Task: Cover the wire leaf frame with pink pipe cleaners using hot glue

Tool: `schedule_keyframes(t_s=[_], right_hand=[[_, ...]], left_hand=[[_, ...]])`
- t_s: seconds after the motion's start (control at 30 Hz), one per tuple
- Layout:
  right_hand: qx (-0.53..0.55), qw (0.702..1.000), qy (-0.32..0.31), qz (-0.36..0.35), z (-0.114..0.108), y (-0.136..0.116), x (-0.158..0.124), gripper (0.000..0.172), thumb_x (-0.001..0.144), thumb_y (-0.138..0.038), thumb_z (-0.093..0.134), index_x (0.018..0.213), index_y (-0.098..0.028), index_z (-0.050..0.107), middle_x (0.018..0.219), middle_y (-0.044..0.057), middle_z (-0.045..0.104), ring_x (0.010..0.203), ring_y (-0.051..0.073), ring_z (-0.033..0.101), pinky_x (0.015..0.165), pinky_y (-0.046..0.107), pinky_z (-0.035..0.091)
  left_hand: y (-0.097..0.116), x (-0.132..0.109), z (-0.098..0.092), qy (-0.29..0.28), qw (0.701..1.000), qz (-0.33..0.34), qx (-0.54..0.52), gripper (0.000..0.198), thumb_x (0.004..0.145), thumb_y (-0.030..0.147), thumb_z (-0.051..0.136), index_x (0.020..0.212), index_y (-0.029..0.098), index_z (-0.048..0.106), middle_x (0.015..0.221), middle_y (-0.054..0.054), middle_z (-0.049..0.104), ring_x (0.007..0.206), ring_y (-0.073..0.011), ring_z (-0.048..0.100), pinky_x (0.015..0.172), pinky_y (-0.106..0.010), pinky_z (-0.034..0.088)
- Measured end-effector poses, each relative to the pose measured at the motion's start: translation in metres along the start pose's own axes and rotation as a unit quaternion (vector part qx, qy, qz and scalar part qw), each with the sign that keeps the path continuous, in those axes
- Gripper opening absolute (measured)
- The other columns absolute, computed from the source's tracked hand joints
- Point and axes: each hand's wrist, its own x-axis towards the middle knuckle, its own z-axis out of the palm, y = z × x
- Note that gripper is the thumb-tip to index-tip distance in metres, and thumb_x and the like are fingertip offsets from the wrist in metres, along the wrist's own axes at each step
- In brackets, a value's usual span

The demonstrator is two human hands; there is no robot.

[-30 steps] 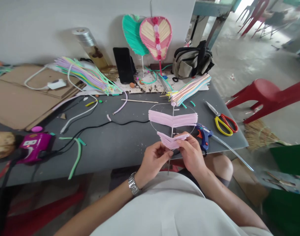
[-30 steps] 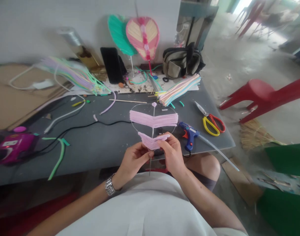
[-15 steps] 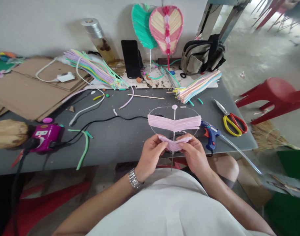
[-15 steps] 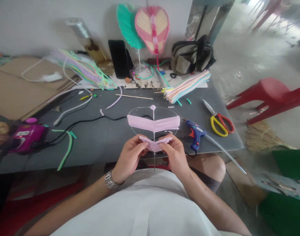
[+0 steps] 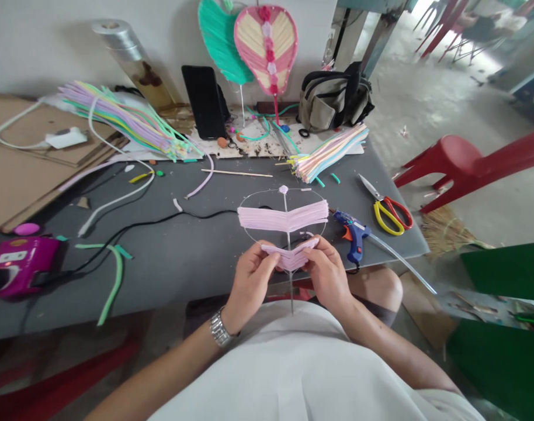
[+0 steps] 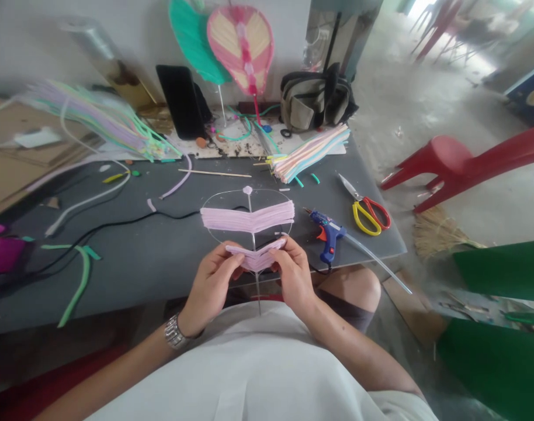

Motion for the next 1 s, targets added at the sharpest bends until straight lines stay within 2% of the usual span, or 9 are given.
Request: schedule_keyframes(t_s=[0.17,0.33,0.53,0.73,0.9,1.0], right_hand=[[0.006,1.0,0.007,-0.008,-0.002,0.003,0.0,0.012,0.081,-0.032,0.07,0.074,-0.023,0.063,0.067,-0.005,0.056,0.062,0.013,0.043,0.06,0.026,0.036],[-0.029,0.999,-0.016,-0.034,-0.004,0.002,-0.002,0.014,0.084,-0.033,0.07,0.077,-0.023,0.064,0.069,-0.004,0.058,0.063,0.013,0.044,0.062,0.027,0.036],[-0.06,0.997,-0.015,-0.04,0.0,-0.004,-0.001,0.011,0.076,-0.029,0.074,0.074,-0.022,0.066,0.07,-0.003,0.062,0.062,0.012,0.044,0.061,0.027,0.037],[-0.075,0.996,-0.03,-0.033,-0.004,-0.003,0.001,0.008,0.077,-0.026,0.076,0.077,-0.021,0.069,0.073,-0.003,0.065,0.063,0.012,0.047,0.062,0.026,0.038],[-0.058,0.998,-0.015,-0.027,-0.002,-0.001,0.0,0.011,0.076,-0.028,0.076,0.075,-0.021,0.067,0.068,-0.004,0.061,0.06,0.011,0.044,0.061,0.026,0.037],[-0.047,0.999,-0.008,-0.021,0.0,-0.001,-0.001,0.012,0.076,-0.028,0.077,0.076,-0.021,0.067,0.069,-0.004,0.061,0.061,0.012,0.046,0.061,0.026,0.038]], left_hand=[[0.0,0.0,0.001,-0.004,1.0,0.001,0.009,0.014,0.084,0.032,0.064,0.079,0.018,0.064,0.066,0.002,0.062,0.059,-0.0124,0.053,0.057,-0.025,0.041],[0.0,0.001,0.0,0.001,1.0,-0.003,0.008,0.009,0.081,0.027,0.063,0.077,0.019,0.063,0.063,0.003,0.06,0.058,-0.0124,0.052,0.057,-0.024,0.041],[-0.004,0.002,-0.003,0.01,1.0,-0.009,0.009,0.007,0.08,0.025,0.061,0.078,0.018,0.062,0.065,0.003,0.058,0.059,-0.0122,0.049,0.059,-0.024,0.04],[-0.01,0.003,-0.007,-0.008,1.0,-0.024,-0.017,0.011,0.083,0.028,0.063,0.08,0.018,0.063,0.067,0.002,0.057,0.06,-0.0117,0.048,0.058,-0.024,0.038],[-0.015,0.002,-0.008,-0.043,0.994,-0.052,-0.088,0.014,0.085,0.031,0.064,0.083,0.017,0.065,0.071,0.001,0.059,0.063,-0.0124,0.052,0.061,-0.025,0.042],[-0.016,0.001,-0.007,-0.03,0.994,-0.048,-0.092,0.01,0.081,0.028,0.067,0.082,0.018,0.066,0.072,0.001,0.06,0.064,-0.0125,0.052,0.06,-0.025,0.043]])
